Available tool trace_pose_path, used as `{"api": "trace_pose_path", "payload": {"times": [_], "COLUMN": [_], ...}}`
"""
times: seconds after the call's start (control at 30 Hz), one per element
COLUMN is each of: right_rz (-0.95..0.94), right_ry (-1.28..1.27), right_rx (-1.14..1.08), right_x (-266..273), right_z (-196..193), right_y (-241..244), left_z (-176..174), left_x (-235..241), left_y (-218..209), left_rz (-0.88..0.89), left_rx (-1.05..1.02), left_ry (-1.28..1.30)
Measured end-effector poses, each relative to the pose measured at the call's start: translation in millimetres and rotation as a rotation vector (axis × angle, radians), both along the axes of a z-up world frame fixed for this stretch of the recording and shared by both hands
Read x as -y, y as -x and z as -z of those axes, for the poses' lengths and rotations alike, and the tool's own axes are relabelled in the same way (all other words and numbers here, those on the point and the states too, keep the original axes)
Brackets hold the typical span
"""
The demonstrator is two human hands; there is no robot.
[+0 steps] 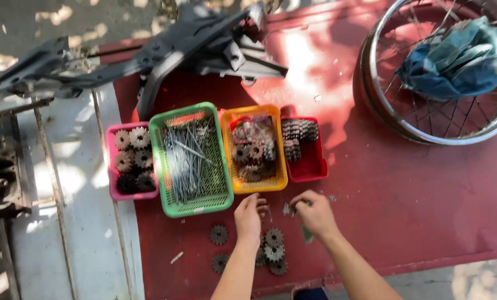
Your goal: The person cleans small mechanical gears and sprockets using a dark cloth. They pick up each part from a red workbench, wipe it thoroughly, and place it back down. The work area includes several colored baskets containing various hardware items.
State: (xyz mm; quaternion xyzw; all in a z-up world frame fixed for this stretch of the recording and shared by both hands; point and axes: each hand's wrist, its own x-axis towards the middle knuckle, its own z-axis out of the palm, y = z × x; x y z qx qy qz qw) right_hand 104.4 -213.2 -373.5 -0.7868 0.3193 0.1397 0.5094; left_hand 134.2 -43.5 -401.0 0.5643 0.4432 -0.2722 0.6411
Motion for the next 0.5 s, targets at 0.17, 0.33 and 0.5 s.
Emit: {"api": "trace_pose_path", "payload": {"times": [0.17,0.33,0.5], "right_rz": [-0.234,-0.306,-0.454], "right_ry": [0.033,0.238,0.19], "right_rx": [-0.597,-0.42,-0.208], "right_x": [-42,-76,-101], "right_z": [16,64,74], "right_y": [57,95,71], "left_z": [44,68,102], "left_x": [-36,-58,-77], "left_y": [82,129,146], "left_rz": [-0.06,0.109,0.213], "left_rx": [-0.089,-0.217,-0.158], "left_ry": [-0.115,-0.333,-0.242]}}
